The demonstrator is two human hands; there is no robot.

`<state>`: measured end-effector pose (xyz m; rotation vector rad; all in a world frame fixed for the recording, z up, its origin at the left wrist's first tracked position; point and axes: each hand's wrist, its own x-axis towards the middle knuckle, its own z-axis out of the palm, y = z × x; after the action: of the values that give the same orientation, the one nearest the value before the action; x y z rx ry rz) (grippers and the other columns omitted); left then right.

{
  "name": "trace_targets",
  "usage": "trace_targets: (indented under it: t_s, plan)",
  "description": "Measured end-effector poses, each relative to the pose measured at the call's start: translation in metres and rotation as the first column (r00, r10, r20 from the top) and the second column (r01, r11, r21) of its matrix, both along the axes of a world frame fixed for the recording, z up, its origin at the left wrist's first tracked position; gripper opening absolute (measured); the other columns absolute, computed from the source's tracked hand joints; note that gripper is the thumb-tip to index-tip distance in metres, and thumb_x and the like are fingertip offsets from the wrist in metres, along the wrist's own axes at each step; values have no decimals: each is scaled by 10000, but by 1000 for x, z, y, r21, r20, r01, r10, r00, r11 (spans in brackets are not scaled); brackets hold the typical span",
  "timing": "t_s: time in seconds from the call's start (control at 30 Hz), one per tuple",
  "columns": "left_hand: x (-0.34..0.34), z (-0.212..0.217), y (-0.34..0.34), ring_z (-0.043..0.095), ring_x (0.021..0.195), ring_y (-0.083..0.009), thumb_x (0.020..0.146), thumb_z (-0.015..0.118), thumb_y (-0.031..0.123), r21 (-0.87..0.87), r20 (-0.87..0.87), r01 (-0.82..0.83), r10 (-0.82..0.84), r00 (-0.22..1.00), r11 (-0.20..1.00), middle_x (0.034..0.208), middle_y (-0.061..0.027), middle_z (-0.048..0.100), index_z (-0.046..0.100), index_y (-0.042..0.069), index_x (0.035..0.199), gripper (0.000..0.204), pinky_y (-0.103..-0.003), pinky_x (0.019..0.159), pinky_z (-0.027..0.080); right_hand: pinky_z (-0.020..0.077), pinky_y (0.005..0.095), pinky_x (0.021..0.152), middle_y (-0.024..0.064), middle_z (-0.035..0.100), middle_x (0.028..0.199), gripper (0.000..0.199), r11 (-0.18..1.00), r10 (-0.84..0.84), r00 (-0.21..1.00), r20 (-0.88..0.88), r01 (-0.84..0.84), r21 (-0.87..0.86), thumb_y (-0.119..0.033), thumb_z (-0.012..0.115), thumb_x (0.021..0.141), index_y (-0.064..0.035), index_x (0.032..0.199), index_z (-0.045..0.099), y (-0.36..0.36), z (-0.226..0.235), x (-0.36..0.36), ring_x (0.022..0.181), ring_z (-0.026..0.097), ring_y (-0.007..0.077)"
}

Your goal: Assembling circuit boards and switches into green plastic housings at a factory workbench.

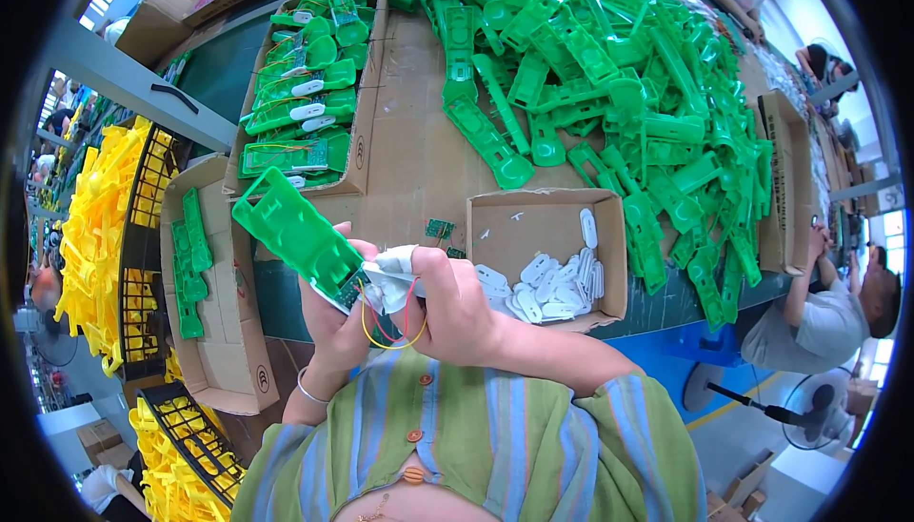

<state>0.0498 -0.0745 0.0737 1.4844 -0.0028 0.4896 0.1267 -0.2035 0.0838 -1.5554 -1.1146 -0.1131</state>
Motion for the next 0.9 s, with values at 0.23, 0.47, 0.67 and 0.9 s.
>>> trace_targets:
  t_s: [0.23, 0.47, 0.67, 0.9]
  plan:
    - [-1, -8, 3, 501, 920, -151, 749, 473, -81, 120, 24, 1, -4, 1000, 993, 1027, -124, 485, 244, 0, 1246, 553, -290, 787, 430, 491, 320, 560, 138, 575, 776, 278, 993, 12, 997, -80, -22, -117, 22, 537, 779, 39, 1027, 413, 3, -10, -1, 617, 613, 264]
    - [-3, -31, 13, 575, 795, -161, 745, 458, -95, -217, -207, 142, -188, 960, 966, 1046, -122, 495, 242, 23, 1262, 573, -313, 719, 504, 459, 400, 550, 160, 526, 788, 417, 973, -12, 993, 121, 40, -228, 120, 511, 619, 6, 1016, 455, 1, -10, 35, 641, 548, 340]
    - [-12, -29, 17, 581, 845, -167, 708, 510, -92, 408, -289, 187, -68, 955, 894, 1133, -126, 466, 327, 13, 1310, 637, -291, 788, 476, 430, 385, 652, 146, 465, 900, 492, 890, -24, 934, 356, 182, -418, 2, 616, 623, 17, 1081, 436, 13, 3, 50, 788, 497, 310]
    - [-18, -12, 15, 580, 935, -205, 666, 559, -68, -492, -291, 200, -376, 880, 848, 1130, -137, 513, 265, 16, 1358, 757, -336, 810, 488, 464, 385, 733, 176, 533, 1017, 473, 956, 84, 993, 88, -55, -287, 75, 611, 602, 0, 1051, 481, 11, -13, 73, 922, 556, 303]
